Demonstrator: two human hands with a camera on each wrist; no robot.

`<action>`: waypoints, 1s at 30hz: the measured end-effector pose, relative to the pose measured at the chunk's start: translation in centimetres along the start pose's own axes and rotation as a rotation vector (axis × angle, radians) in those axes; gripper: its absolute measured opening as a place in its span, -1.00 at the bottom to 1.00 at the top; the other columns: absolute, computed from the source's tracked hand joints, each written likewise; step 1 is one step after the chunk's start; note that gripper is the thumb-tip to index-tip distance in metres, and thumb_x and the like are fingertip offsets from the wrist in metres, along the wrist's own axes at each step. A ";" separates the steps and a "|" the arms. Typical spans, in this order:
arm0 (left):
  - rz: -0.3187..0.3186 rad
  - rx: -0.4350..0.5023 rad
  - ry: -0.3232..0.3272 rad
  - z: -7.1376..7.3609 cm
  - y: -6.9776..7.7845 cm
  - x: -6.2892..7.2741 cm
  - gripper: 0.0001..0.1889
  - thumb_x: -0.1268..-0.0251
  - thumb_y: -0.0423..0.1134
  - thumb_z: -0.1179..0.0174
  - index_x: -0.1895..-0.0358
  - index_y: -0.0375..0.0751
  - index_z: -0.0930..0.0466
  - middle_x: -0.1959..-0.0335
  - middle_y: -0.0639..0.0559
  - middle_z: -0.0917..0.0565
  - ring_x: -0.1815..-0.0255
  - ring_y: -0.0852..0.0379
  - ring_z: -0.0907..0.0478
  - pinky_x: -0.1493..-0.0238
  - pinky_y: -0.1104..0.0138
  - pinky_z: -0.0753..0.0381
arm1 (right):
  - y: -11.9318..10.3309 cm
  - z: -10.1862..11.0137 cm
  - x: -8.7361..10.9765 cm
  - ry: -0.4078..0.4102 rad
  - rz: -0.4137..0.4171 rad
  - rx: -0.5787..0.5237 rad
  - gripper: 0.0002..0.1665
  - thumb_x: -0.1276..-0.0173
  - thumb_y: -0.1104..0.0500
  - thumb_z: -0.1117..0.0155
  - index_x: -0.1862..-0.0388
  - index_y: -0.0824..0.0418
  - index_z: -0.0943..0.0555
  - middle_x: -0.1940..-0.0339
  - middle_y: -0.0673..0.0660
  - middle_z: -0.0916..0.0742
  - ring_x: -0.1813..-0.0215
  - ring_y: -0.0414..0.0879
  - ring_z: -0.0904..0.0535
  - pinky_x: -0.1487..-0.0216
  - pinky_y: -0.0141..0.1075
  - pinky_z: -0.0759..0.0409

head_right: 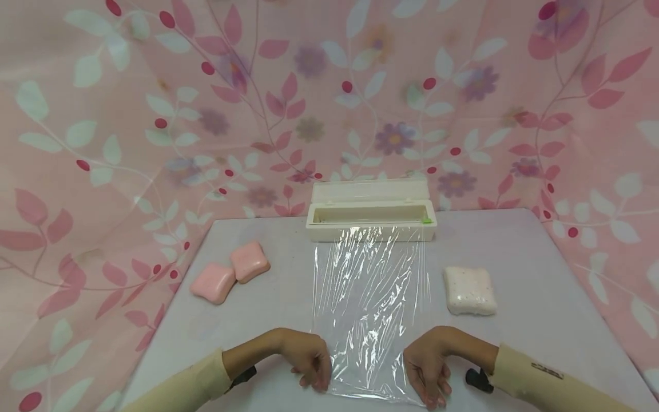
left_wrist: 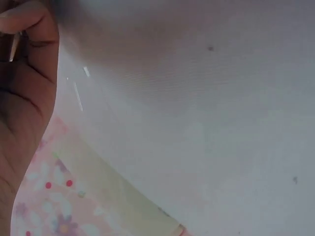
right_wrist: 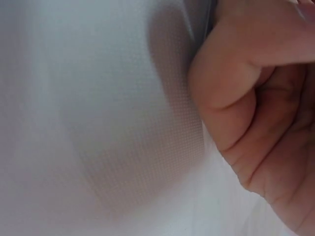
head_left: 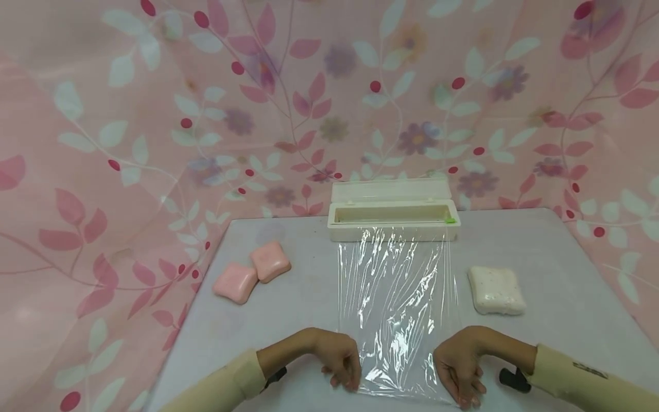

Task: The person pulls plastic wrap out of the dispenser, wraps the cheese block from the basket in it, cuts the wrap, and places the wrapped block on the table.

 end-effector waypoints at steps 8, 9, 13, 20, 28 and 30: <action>-0.055 -0.021 0.064 0.6 0.7 2.3 -0.80 -0.38 -0.36 -0.21 0.00 -0.31 -0.68 0.43 0.09 -0.65 0.66 0.16 -0.52 0.67 0.44 -0.48 | 0.1 -0.1 0.2 0.061 -0.025 0.025 -0.95 -0.17 0.37 -0.43 0.39 0.26 -0.77 0.64 0.03 -0.74 0.75 -0.36 -0.50 0.76 -0.52 -0.30; -0.066 0.005 0.078 1.1 0.5 2.8 -0.79 -0.39 -0.35 -0.20 -0.02 -0.31 -0.66 0.43 0.09 -0.67 0.65 0.16 -0.52 0.66 0.45 -0.48 | 0.1 -0.1 0.2 0.063 -0.027 0.031 -0.95 -0.17 0.37 -0.43 0.40 0.25 -0.77 0.64 0.02 -0.74 0.75 -0.37 -0.50 0.76 -0.52 -0.31; -0.110 -0.050 0.241 4.4 -0.2 5.7 -0.81 -0.41 -0.30 -0.19 0.01 -0.28 -0.65 0.30 0.20 -0.66 0.51 0.27 -0.56 0.49 0.45 -0.56 | 0.2 -0.1 0.1 0.047 -0.035 0.004 -0.97 -0.19 0.35 -0.42 0.38 0.28 -0.77 0.63 0.08 -0.74 0.75 -0.35 -0.50 0.75 -0.52 -0.34; 0.181 -0.417 0.784 12.7 -2.1 14.0 -0.83 -0.29 -0.14 -0.33 0.26 -0.13 -0.58 0.26 0.08 -0.60 0.25 0.10 -0.53 0.21 0.24 -0.55 | 0.3 0.0 0.0 0.064 -0.035 0.009 -0.96 -0.18 0.36 -0.41 0.40 0.27 -0.77 0.64 0.08 -0.74 0.76 -0.34 -0.50 0.75 -0.54 -0.35; 0.766 -0.651 1.039 15.7 -8.3 19.8 -0.34 -0.06 0.16 -0.37 -0.01 -0.34 -0.47 -0.02 -0.29 -0.49 0.09 -0.35 -0.43 0.13 -0.16 -0.49 | 0.4 -0.1 0.1 0.075 -0.050 0.031 -0.94 -0.16 0.35 -0.41 0.41 0.24 -0.77 0.64 0.03 -0.74 0.75 -0.34 -0.50 0.73 -0.52 -0.42; 0.800 -0.662 1.025 15.7 -9.3 20.1 -0.24 0.02 0.20 -0.42 -0.07 -0.36 -0.44 0.00 -0.32 -0.48 0.08 -0.39 -0.42 0.09 -0.19 -0.45 | 0.4 -0.1 0.1 0.077 -0.049 0.029 -0.94 -0.16 0.35 -0.41 0.42 0.23 -0.78 0.64 0.02 -0.74 0.75 -0.34 -0.50 0.72 -0.50 -0.44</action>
Point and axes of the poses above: each hand's wrist, its own x-axis away from the middle knuckle, its own z-axis out of the back of the hand, y = z × x, the point moved 6 cm from there along -x, towards the middle knuckle
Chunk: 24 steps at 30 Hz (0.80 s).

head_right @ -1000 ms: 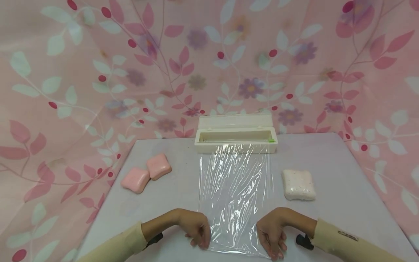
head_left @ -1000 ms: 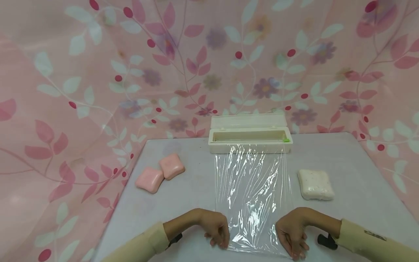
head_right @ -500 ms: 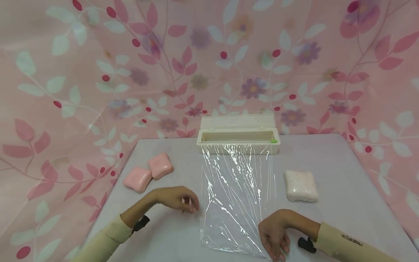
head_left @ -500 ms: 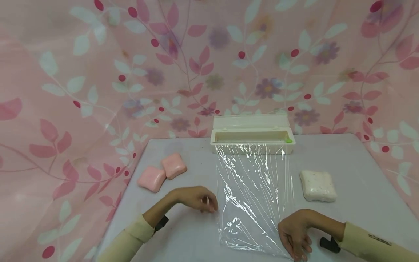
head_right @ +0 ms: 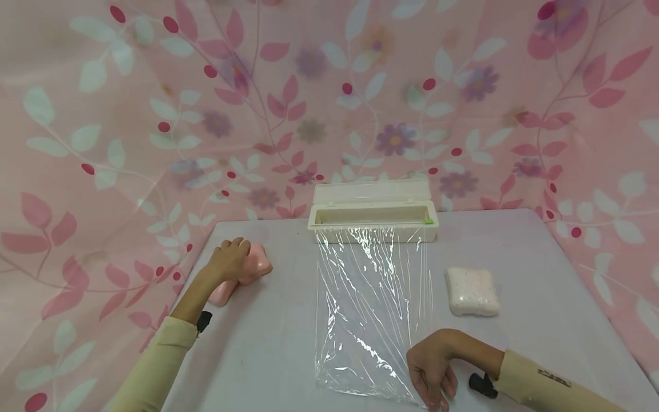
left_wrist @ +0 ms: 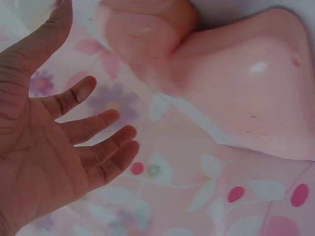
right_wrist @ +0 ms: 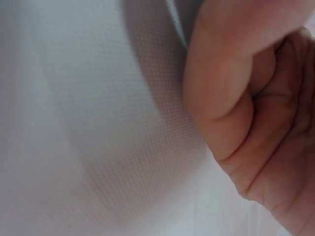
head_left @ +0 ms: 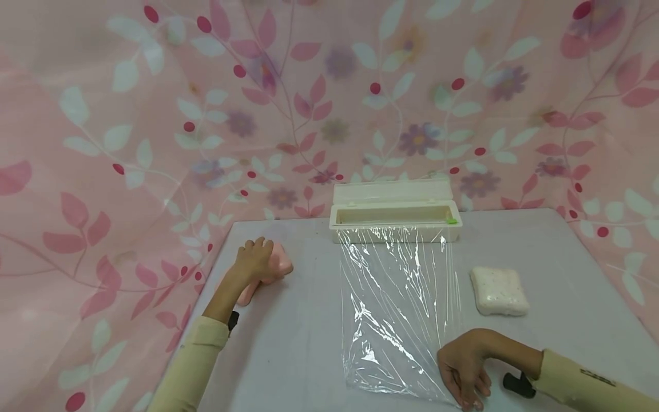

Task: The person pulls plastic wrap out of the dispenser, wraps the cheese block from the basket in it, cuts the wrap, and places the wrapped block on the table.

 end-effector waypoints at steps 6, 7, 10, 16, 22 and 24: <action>0.029 0.042 -0.077 -1.7 -1.7 -0.2 -0.09 0.19 0.21 -0.54 -0.11 -0.38 -0.38 0.06 -0.36 -0.51 0.10 -0.41 -0.42 0.04 -0.21 -0.36 | 0.2 -0.1 0.0 0.017 -0.006 -0.010 -0.90 -0.13 0.38 -0.42 0.45 0.20 -0.77 0.65 0.03 -0.73 0.75 -0.33 -0.51 0.70 -0.44 -0.50; 0.034 0.049 -0.088 -1.9 -2.0 -0.2 -0.10 0.20 0.19 -0.55 -0.09 -0.37 -0.38 0.08 -0.35 -0.52 0.11 -0.40 -0.42 0.05 -0.20 -0.36 | 0.2 -0.1 0.0 0.020 -0.007 -0.011 -0.90 -0.13 0.38 -0.42 0.45 0.20 -0.77 0.66 0.03 -0.73 0.75 -0.33 -0.51 0.70 -0.44 -0.51; 0.042 0.065 -0.109 -2.5 -2.5 -0.2 -0.17 0.22 0.15 -0.57 -0.02 -0.33 -0.38 0.15 -0.31 -0.53 0.15 -0.37 -0.44 0.07 -0.18 -0.36 | 0.2 -0.1 0.0 0.017 -0.014 -0.024 -0.90 -0.13 0.39 -0.42 0.45 0.21 -0.77 0.66 0.03 -0.73 0.75 -0.32 -0.51 0.70 -0.44 -0.51; 0.027 0.074 -0.085 -2.9 -2.8 -0.4 -0.29 0.21 0.07 -0.58 0.08 -0.25 -0.39 0.21 -0.25 -0.47 0.23 -0.35 -0.46 0.15 -0.16 -0.39 | 0.2 -0.1 0.0 -0.004 -0.032 -0.040 -0.95 -0.16 0.36 -0.42 0.40 0.25 -0.77 0.63 0.06 -0.74 0.74 -0.31 -0.52 0.68 -0.45 -0.51; 0.012 0.111 -0.064 -2.9 -3.1 -0.4 -0.37 0.12 0.05 -0.52 0.10 -0.23 -0.38 0.20 -0.21 -0.43 0.33 -0.28 -0.47 0.22 -0.11 -0.40 | 0.2 0.0 0.0 -0.011 -0.046 -0.042 -0.95 -0.18 0.33 -0.41 0.42 0.22 -0.77 0.62 0.08 -0.74 0.74 -0.31 -0.52 0.67 -0.46 -0.52; 0.010 0.121 -0.064 -2.9 -3.2 -0.4 -0.39 0.08 0.04 -0.50 0.10 -0.22 -0.38 0.19 -0.20 -0.42 0.35 -0.25 -0.47 0.23 -0.11 -0.41 | 0.2 0.0 0.0 -0.011 -0.046 -0.043 -0.95 -0.19 0.34 -0.41 0.42 0.23 -0.77 0.63 0.08 -0.74 0.74 -0.31 -0.52 0.67 -0.47 -0.52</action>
Point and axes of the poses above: each hand's wrist, its own x-axis away from the middle knuckle, its own z-axis out of the back of the hand, y = z × x, the point moved 6 cm from there along -x, towards the middle knuckle
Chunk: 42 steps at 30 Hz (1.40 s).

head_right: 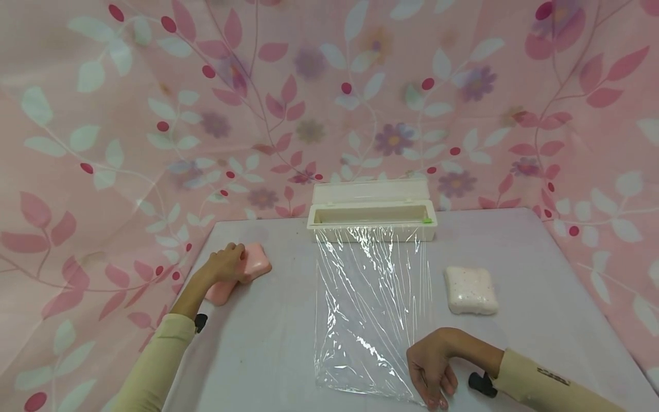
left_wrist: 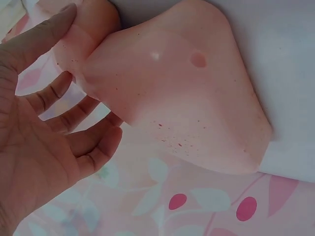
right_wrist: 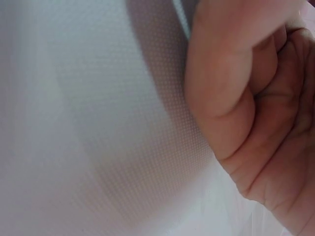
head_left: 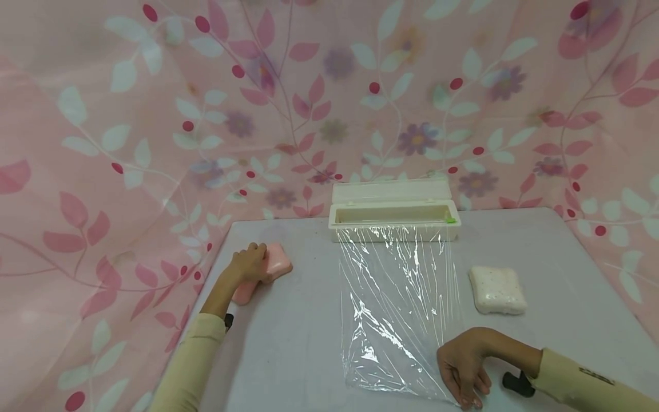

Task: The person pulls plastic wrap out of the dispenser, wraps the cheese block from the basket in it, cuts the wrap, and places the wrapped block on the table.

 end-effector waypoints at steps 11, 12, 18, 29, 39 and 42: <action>-0.140 -0.033 0.133 2.9 3.4 0.5 -0.45 0.07 0.04 -0.45 0.11 -0.17 -0.42 0.10 -0.17 -0.45 0.28 -0.18 -0.45 0.25 -0.02 -0.42 | 0.2 0.0 -0.1 -0.007 0.003 0.000 -0.96 -0.18 0.35 -0.41 0.42 0.26 -0.77 0.63 0.12 -0.74 0.74 -0.29 -0.53 0.64 -0.37 -0.58; -0.165 -0.026 0.152 3.4 4.1 0.7 -0.45 0.08 0.04 -0.46 0.11 -0.17 -0.42 0.09 -0.17 -0.46 0.27 -0.17 -0.45 0.25 -0.02 -0.42 | 0.2 0.0 -0.1 -0.007 0.006 -0.001 -0.96 -0.18 0.35 -0.41 0.43 0.26 -0.77 0.63 0.12 -0.74 0.74 -0.29 -0.53 0.64 -0.36 -0.58; -0.326 0.006 0.273 6.4 9.1 2.3 -0.47 0.11 0.00 -0.47 0.12 -0.16 -0.43 0.03 -0.15 -0.51 0.21 -0.17 -0.48 0.26 -0.02 -0.46 | 0.1 0.0 -0.2 -0.025 0.012 -0.027 -0.95 -0.21 0.34 -0.40 0.42 0.26 -0.77 0.62 0.13 -0.74 0.74 -0.29 -0.53 0.68 -0.42 -0.54; -0.604 0.024 0.328 7.1 19.7 4.9 -0.54 -0.08 0.04 -0.38 0.10 -0.17 -0.46 0.07 -0.04 -0.49 0.20 0.02 -0.45 0.22 0.19 -0.49 | 0.2 0.0 -0.3 -0.048 0.008 -0.061 -0.96 -0.19 0.34 -0.40 0.40 0.29 -0.76 0.62 0.14 -0.74 0.73 -0.28 -0.54 0.71 -0.44 -0.51; -0.825 -0.111 0.293 1.2 27.9 5.4 -0.62 -0.20 0.09 -0.22 0.09 -0.09 -0.47 0.08 0.02 -0.48 0.20 0.09 -0.44 0.19 0.31 -0.47 | 0.1 -0.1 -0.2 -0.046 0.015 -0.092 -0.96 -0.19 0.35 -0.40 0.40 0.30 -0.77 0.63 0.17 -0.73 0.74 -0.28 -0.53 0.73 -0.47 -0.48; -0.858 -0.129 0.282 -0.3 29.4 5.4 -0.62 -0.23 0.10 -0.19 0.06 -0.08 -0.48 0.07 0.03 -0.49 0.19 0.11 -0.45 0.18 0.33 -0.47 | 0.1 -0.1 -0.1 -0.041 0.004 -0.090 -0.96 -0.19 0.34 -0.40 0.41 0.28 -0.77 0.63 0.15 -0.74 0.74 -0.28 -0.53 0.72 -0.47 -0.48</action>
Point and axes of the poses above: each hand's wrist, its own x-axis away from the middle knuckle, its own z-axis out of the back of the hand, y = z × x, the point moved 6 cm from there along -x, towards the middle knuckle
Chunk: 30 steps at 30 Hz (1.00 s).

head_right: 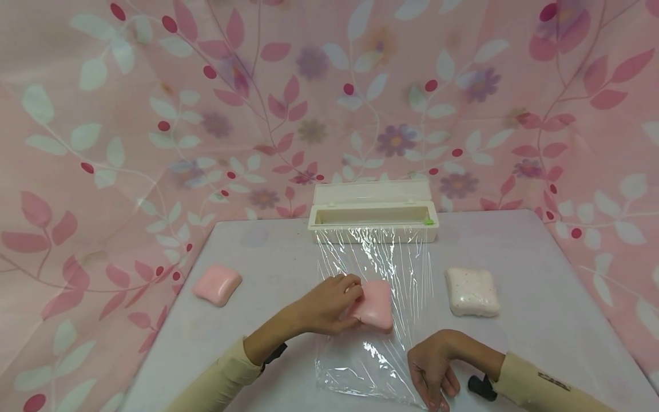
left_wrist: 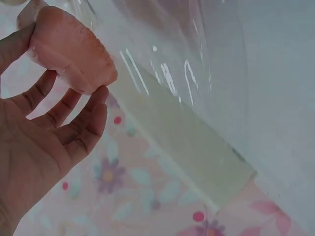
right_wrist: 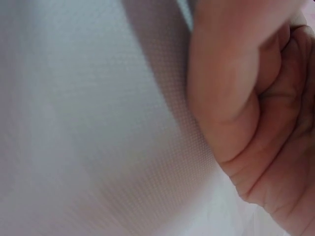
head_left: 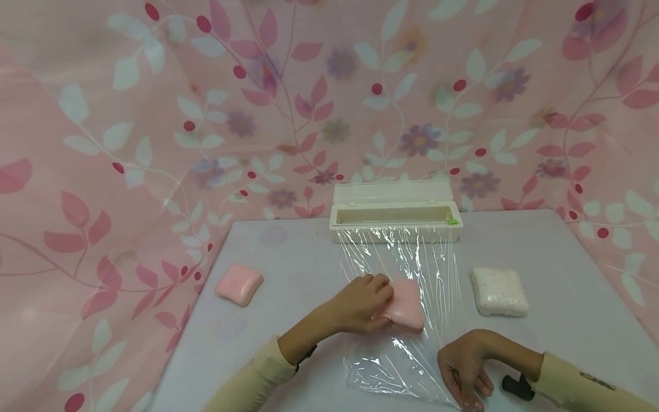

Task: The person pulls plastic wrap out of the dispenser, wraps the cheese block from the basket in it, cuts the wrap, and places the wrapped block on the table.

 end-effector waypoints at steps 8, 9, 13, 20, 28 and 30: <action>0.024 -0.021 -0.061 -3.2 0.9 -0.5 -0.61 -0.22 0.13 -0.19 0.05 -0.05 -0.49 0.04 0.03 -0.49 0.17 0.10 -0.46 0.20 0.33 -0.46 | 0.3 0.0 -0.1 0.022 -0.013 0.025 -0.91 -0.16 0.37 -0.40 0.43 0.21 -0.77 0.64 0.09 -0.74 0.74 -0.28 -0.53 0.68 -0.40 -0.54; 0.025 -0.027 -0.062 -3.5 0.9 -0.5 -0.61 -0.21 0.13 -0.20 0.05 -0.05 -0.49 0.04 0.03 -0.49 0.17 0.10 -0.46 0.21 0.33 -0.46 | 0.3 0.0 -0.1 0.022 -0.011 0.026 -0.91 -0.16 0.38 -0.40 0.43 0.21 -0.77 0.64 0.08 -0.74 0.74 -0.28 -0.53 0.68 -0.40 -0.54; 0.035 -0.045 -0.056 -4.5 1.0 -0.5 -0.58 -0.15 0.13 -0.25 0.04 -0.04 -0.50 0.02 0.00 -0.48 0.16 0.08 -0.48 0.23 0.33 -0.48 | 0.3 0.0 -0.1 0.038 -0.011 0.035 -0.89 -0.14 0.39 -0.41 0.44 0.19 -0.78 0.64 0.07 -0.74 0.74 -0.29 -0.52 0.68 -0.39 -0.55; 0.118 -0.076 -0.059 -4.6 1.6 0.4 -0.46 -0.12 0.29 -0.28 0.02 -0.01 -0.46 -0.09 -0.01 -0.43 -0.01 0.01 -0.48 0.14 0.27 -0.53 | 0.3 0.1 0.0 0.067 0.007 0.034 -0.85 -0.14 0.40 -0.40 0.45 0.17 -0.78 0.65 0.05 -0.73 0.75 -0.30 -0.52 0.67 -0.37 -0.56; 0.013 0.145 -0.007 -2.1 4.2 5.3 -0.45 0.04 0.43 -0.32 0.37 0.04 -0.43 0.43 0.29 -0.37 0.43 0.35 -0.33 0.41 0.51 -0.32 | 0.5 -0.1 0.2 0.044 0.048 -0.035 -0.89 -0.17 0.37 -0.41 0.41 0.19 -0.78 0.62 0.08 -0.74 0.72 -0.30 -0.54 0.67 -0.43 -0.53; -0.022 0.229 -0.046 -2.4 4.7 6.6 -0.43 0.10 0.44 -0.34 0.38 0.06 -0.42 0.44 0.33 -0.35 0.45 0.40 -0.26 0.41 0.58 -0.28 | 0.6 -0.1 0.2 0.045 0.048 -0.039 -0.89 -0.17 0.38 -0.41 0.42 0.19 -0.78 0.63 0.08 -0.74 0.73 -0.29 -0.54 0.68 -0.42 -0.53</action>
Point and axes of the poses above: each hand's wrist, its own x-axis away from the middle knuckle, its own z-axis out of the back of the hand, y = z × x, the point moved 6 cm from there along -x, towards the middle knuckle
